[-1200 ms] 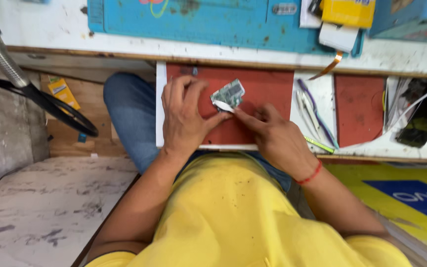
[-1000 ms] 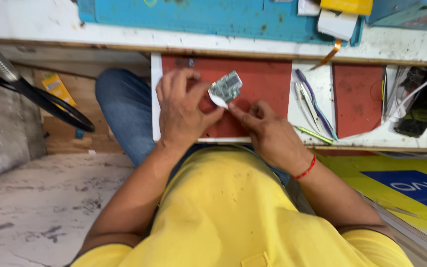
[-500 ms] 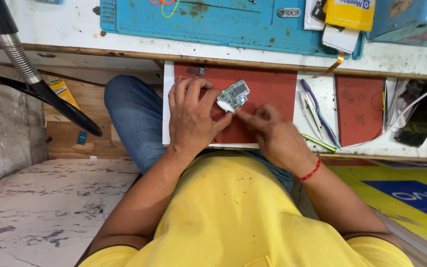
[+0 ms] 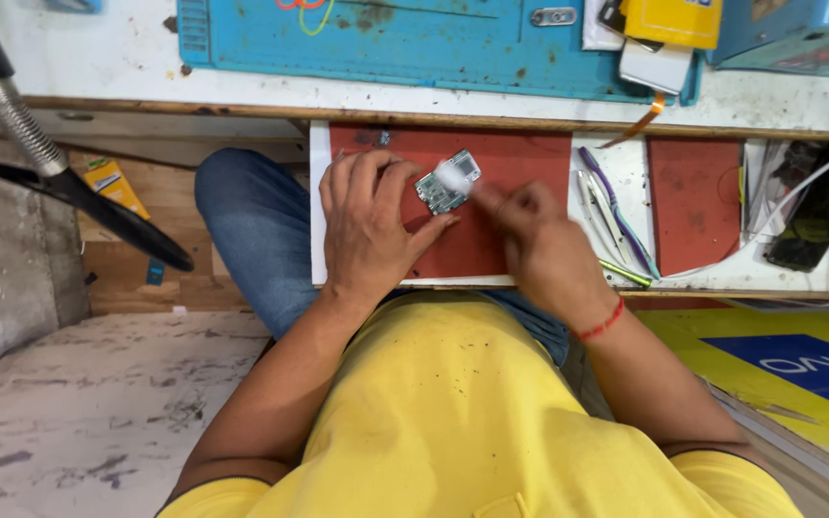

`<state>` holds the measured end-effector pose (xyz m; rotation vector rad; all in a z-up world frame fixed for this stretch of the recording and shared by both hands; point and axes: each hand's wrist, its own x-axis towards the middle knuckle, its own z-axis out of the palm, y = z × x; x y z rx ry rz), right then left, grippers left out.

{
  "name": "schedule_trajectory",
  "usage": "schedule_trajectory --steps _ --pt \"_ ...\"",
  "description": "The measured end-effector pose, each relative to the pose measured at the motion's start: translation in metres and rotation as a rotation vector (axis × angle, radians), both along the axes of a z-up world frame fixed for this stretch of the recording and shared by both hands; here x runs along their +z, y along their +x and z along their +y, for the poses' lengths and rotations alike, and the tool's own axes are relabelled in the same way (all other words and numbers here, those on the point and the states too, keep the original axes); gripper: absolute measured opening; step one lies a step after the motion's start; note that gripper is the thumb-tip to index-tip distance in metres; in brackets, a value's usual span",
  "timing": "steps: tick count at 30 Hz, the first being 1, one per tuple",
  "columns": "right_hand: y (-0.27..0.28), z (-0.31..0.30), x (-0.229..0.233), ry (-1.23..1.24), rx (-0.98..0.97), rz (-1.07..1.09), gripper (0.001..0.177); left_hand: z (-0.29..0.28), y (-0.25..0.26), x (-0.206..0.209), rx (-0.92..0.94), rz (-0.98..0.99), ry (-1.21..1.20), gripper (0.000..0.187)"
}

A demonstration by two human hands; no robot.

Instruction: The person cleans a small circuit board by scrubbing it with a toothbrush and then uses a hot air gun to blow off debris. The person works on a red mat on a cluttered workbench.

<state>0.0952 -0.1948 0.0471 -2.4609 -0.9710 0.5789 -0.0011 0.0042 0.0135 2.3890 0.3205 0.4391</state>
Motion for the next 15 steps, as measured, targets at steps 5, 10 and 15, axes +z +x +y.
schedule_trajectory --steps 5,10,15 --pt "-0.001 0.006 0.003 0.067 0.067 -0.026 0.063 -0.001 0.000 -0.001 -0.004 0.013 0.035 0.061" --pt "0.000 0.009 0.005 0.090 0.002 -0.046 0.056 -0.005 0.003 -0.004 -0.003 -0.017 0.034 0.063" --pt "-0.001 0.003 0.001 0.073 -0.032 -0.095 0.057 -0.001 0.001 -0.003 -0.005 -0.031 0.028 0.063"
